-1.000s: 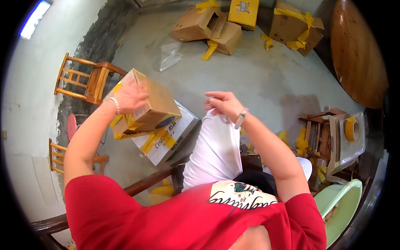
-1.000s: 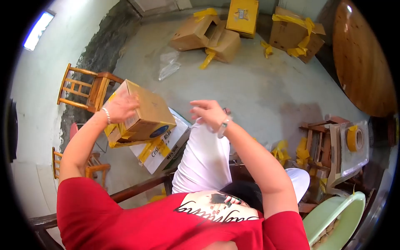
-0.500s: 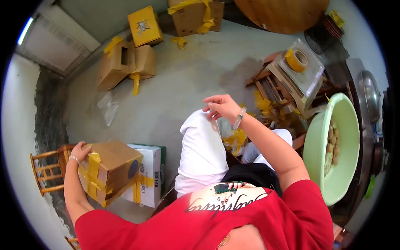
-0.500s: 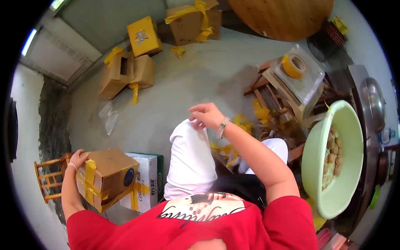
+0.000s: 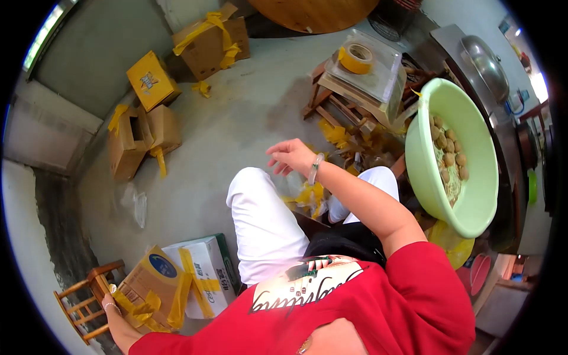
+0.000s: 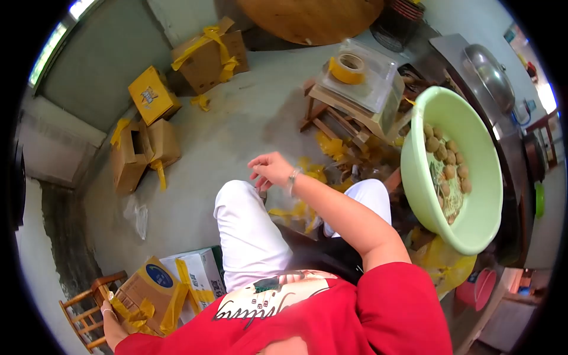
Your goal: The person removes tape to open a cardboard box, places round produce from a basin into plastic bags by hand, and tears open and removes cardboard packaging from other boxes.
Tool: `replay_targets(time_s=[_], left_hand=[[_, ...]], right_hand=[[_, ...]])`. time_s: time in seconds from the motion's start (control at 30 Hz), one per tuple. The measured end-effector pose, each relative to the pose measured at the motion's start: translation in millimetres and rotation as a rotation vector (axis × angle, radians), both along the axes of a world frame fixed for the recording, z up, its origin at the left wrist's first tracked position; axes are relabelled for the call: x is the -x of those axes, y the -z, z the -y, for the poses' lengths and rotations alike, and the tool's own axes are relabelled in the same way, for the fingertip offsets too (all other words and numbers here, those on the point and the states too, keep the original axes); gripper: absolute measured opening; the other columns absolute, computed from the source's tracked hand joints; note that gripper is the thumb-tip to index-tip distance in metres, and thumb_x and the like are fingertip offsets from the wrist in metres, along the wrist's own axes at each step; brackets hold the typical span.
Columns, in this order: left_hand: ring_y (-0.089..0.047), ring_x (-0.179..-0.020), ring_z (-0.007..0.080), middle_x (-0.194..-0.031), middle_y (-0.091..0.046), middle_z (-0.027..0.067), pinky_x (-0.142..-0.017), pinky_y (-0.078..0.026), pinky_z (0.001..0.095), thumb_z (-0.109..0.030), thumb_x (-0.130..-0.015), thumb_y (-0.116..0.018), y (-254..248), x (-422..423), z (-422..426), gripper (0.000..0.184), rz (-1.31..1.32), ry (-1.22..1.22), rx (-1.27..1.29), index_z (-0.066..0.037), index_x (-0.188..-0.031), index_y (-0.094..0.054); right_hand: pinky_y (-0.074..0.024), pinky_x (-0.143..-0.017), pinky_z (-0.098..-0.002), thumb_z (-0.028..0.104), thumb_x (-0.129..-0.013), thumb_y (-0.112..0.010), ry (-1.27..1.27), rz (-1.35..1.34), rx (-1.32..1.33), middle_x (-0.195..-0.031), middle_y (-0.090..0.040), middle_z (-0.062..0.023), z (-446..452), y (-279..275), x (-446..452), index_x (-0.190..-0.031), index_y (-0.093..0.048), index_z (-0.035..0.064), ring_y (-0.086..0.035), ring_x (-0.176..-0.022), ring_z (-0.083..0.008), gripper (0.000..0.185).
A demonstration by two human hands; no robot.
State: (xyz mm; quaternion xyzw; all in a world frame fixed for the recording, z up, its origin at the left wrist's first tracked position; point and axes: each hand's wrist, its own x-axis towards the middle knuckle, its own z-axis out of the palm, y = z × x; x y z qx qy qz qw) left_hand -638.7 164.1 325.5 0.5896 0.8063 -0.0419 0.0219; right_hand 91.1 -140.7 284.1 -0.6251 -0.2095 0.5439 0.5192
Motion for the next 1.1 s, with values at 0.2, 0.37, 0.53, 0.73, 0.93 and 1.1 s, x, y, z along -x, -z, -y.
replay_targets(time_s=[0.2,0.37,0.53,0.73,0.93,1.1], left_hand=[[-0.044,-0.115,0.0342,-0.117,-0.054,0.0187,-0.098,-0.033,0.0382,-0.061,-0.083,-0.035,14,-56,-19,0.067,-0.123,-0.259,-0.197,-0.008,-0.122,-0.05],[-0.043,-0.115,0.0358,-0.126,-0.046,0.0185,-0.097,-0.034,0.041,-0.052,-0.086,-0.037,15,-48,-69,0.057,-0.256,0.111,-0.072,-0.015,-0.13,-0.041],[-0.045,-0.112,0.0355,-0.128,-0.042,0.0197,-0.096,-0.036,0.0409,-0.038,-0.087,-0.045,40,-66,-73,0.047,-0.182,0.581,0.074,-0.013,-0.126,-0.046],[-0.026,-0.129,0.0311,-0.136,-0.036,0.0163,-0.107,-0.02,0.0361,-0.039,-0.072,-0.06,22,-94,-23,0.067,-0.433,0.397,0.212,-0.002,-0.126,-0.045],[-0.043,-0.118,0.0265,-0.124,-0.048,0.0171,-0.098,-0.034,0.0354,-0.035,-0.072,-0.058,68,-31,-42,0.054,-0.687,0.559,0.594,0.0,-0.113,-0.056],[-0.052,-0.108,0.0285,-0.113,-0.056,0.0198,-0.091,-0.041,0.0365,-0.034,-0.07,-0.06,118,-96,-5,0.053,-0.376,0.652,0.721,0.002,-0.108,-0.058]], right_hand=[[-0.0504,-0.054,-0.0264,0.009,-0.085,-0.05,0.133,0.039,0.023,-0.086,-0.064,-0.0108,37,-15,-15,-0.106,-0.056,-0.0013,-0.063,-0.066,-0.0162,0.024],[-0.0496,-0.049,-0.026,0.009,-0.085,-0.049,0.214,0.128,0.079,-0.084,-0.064,-0.0096,76,-26,-39,-0.105,-0.056,-0.0009,-0.063,-0.062,-0.0153,0.024],[-0.0503,-0.052,-0.0266,0.011,-0.083,-0.048,-0.073,0.313,0.259,-0.083,-0.065,-0.0092,98,-43,-49,-0.105,-0.058,0.0005,-0.064,-0.063,-0.0161,0.026],[-0.0512,-0.06,-0.0286,0.016,-0.077,-0.051,-0.416,0.839,0.394,-0.078,-0.066,-0.0088,152,-71,-74,-0.096,-0.064,0.0043,-0.065,-0.061,-0.0162,0.026],[-0.05,-0.068,-0.0315,0.009,-0.074,-0.055,-0.074,0.964,0.466,-0.081,-0.065,-0.0087,277,-82,-109,-0.094,-0.064,0.0048,-0.063,-0.075,-0.0216,0.023],[-0.0478,-0.066,-0.0364,0.004,-0.075,-0.054,0.262,1.476,0.177,-0.08,-0.061,-0.0147,305,-100,-96,-0.086,-0.063,0.0035,-0.059,-0.073,-0.0309,0.014]])
